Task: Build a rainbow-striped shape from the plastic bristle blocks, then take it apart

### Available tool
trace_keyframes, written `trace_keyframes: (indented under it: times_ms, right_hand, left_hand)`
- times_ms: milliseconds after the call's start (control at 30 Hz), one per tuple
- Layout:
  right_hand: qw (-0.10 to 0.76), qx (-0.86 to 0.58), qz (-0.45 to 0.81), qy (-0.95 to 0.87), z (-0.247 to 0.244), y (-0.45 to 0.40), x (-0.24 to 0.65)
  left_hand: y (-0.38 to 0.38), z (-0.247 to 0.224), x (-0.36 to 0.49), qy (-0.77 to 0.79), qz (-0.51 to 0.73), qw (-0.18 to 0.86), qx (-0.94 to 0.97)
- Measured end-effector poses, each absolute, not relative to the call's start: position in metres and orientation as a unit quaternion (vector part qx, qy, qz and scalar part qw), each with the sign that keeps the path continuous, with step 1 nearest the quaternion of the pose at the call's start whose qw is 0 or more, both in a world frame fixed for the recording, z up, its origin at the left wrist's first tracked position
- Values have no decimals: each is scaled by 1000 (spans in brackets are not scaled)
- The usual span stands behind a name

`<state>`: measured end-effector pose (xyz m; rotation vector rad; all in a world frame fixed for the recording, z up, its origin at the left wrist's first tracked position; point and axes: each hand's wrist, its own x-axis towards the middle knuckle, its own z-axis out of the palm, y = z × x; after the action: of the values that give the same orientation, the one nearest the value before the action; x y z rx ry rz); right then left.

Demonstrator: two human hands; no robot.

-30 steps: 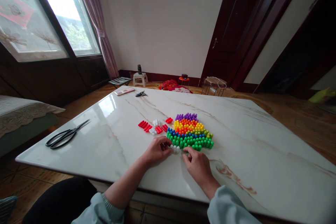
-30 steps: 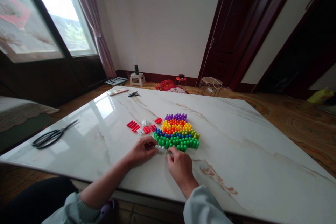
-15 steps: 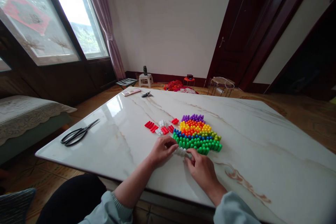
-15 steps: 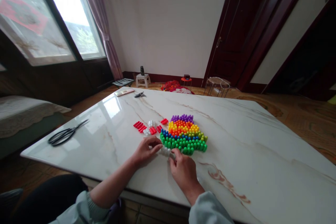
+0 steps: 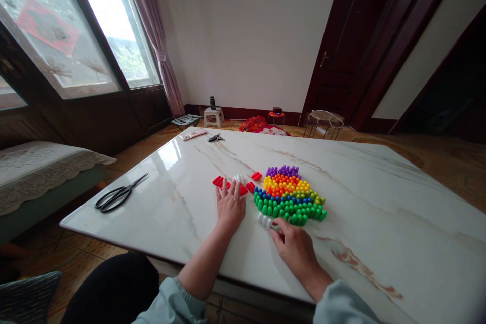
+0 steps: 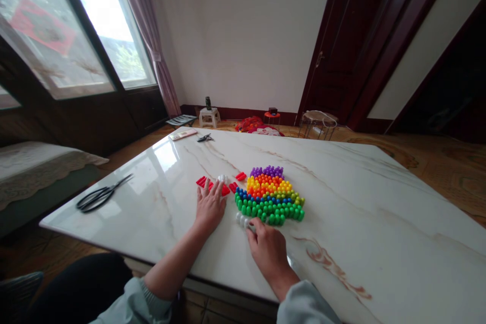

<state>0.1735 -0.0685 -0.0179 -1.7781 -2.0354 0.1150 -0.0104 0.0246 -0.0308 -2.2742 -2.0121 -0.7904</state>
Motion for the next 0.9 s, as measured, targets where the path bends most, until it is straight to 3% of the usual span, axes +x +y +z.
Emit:
trace_keyframes:
  times_ms: [467, 667, 900]
  right_hand:
    - [206, -644, 48, -735, -18, -69, 173]
    - [206, -621, 57, -754, -16, -72, 173]
    - [197, -622, 56, -756, -19, -71, 171]
  left_hand:
    - [29, -24, -18, -722, -320, -9, -614]
    - [56, -16, -49, -755, -273, -76, -591]
    - [62, -19, -60, -735, -282, -50, -614]
